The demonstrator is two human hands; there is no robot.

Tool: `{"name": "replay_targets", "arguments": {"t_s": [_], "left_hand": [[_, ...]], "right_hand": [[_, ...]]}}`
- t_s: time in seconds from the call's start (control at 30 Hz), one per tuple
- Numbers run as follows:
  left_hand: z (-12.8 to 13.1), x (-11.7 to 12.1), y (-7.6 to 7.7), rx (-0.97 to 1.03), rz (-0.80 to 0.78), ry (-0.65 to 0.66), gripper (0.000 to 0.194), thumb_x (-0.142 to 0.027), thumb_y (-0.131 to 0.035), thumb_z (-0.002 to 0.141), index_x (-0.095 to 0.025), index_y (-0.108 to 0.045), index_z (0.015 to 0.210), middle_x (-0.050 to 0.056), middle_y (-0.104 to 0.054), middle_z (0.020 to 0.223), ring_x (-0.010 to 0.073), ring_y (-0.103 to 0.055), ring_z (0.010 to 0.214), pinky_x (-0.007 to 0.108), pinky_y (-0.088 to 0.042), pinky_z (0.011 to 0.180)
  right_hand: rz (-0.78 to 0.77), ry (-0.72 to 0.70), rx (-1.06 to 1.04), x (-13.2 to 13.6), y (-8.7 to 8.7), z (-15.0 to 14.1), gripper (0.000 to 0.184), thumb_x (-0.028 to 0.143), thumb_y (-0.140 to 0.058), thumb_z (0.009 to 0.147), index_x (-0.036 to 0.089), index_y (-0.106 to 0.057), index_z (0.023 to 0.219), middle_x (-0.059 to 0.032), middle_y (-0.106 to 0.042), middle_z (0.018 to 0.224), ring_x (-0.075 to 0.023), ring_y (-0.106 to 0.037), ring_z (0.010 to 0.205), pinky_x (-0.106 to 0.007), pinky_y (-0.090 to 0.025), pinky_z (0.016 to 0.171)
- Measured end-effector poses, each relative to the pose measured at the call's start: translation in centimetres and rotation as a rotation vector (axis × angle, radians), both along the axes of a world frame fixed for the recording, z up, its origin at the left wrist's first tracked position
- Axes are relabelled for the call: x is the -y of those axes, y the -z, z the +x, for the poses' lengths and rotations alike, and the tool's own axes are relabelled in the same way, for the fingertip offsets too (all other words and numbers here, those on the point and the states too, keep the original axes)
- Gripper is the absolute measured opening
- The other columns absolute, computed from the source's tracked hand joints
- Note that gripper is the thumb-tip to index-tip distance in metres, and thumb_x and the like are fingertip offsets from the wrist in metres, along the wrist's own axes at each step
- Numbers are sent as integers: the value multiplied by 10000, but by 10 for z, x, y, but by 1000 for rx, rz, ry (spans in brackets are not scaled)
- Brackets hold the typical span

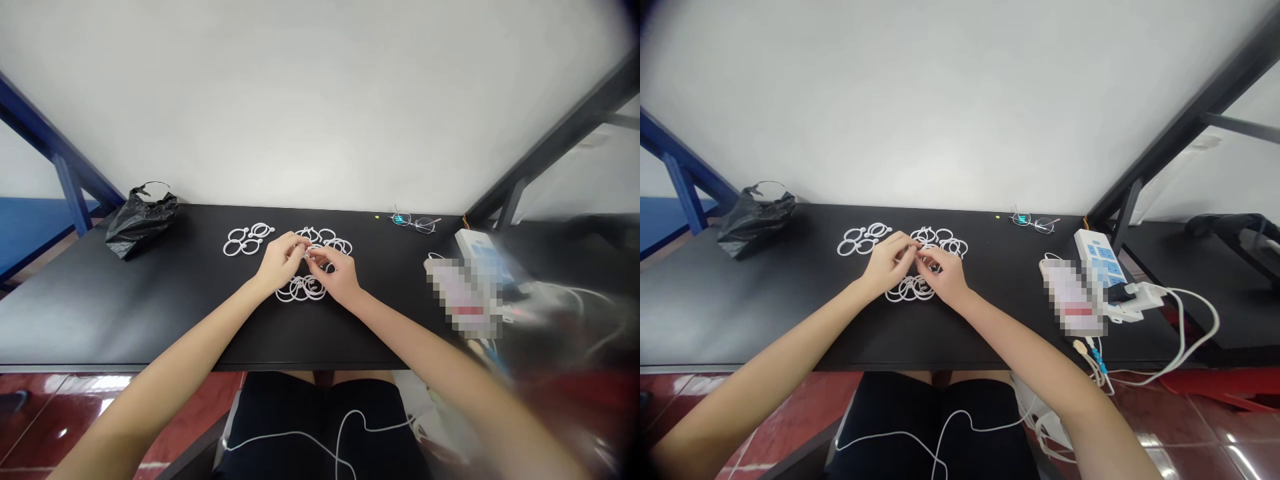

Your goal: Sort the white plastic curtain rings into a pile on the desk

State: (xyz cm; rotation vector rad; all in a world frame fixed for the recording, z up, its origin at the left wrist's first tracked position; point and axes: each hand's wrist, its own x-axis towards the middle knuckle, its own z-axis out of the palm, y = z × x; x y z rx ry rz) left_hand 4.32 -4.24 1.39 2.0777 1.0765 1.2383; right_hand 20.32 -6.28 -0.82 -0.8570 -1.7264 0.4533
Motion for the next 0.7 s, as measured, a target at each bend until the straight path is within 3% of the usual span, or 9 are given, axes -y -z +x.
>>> {"name": "replay_targets", "arguments": {"t_s": [0.07, 0.13, 0.27, 0.43, 0.7], "left_hand": [[1, 7, -2, -82, 203, -56, 209, -244, -472, 893, -157, -642, 807, 58, -610, 809, 119, -514, 623, 245, -426, 578], [1, 11, -3, -141, 270, -97, 268, -261, -448, 921, -166, -599, 722, 56, -590, 756, 126, -507, 617, 255, -425, 598], [-2, 9, -4, -219, 199, -119, 368, -291, -354, 964, -181, -567, 684, 63, -590, 711, 148, -540, 632, 279, -425, 634], [-3, 3, -1, -177, 105, -108, 463, -337, -290, 988, -185, -535, 627, 35, -578, 601, 138, -536, 563, 282, -420, 632], [-2, 4, -2, -152, 95, -138, 500, -337, -283, 988, -185, -502, 565, 35, -568, 555, 132, -519, 520, 286, -404, 615]], "right_hand": [[-59, -48, -33, 1, 0, 1, 119, 272, -618, 865, 206, -714, 889, -24, -715, 784, -135, -654, 643, -281, -566, 646], [-121, -108, -69, 3, 0, 1, 127, 310, -656, 848, 209, -733, 854, -30, -726, 782, -153, -672, 666, -291, -572, 647], [-269, -171, -168, 4, 1, -2, 171, 385, -731, 783, 218, -757, 811, -45, -745, 808, -185, -695, 723, -326, -592, 679], [-533, -295, -315, -1, 2, -3, 290, 438, -831, 634, 194, -759, 774, -25, -732, 703, -177, -689, 623, -335, -611, 637], [-504, -298, -337, 1, 5, -7, 200, 368, -822, 667, 196, -752, 739, 1, -707, 650, -143, -663, 566, -305, -594, 611]]}}
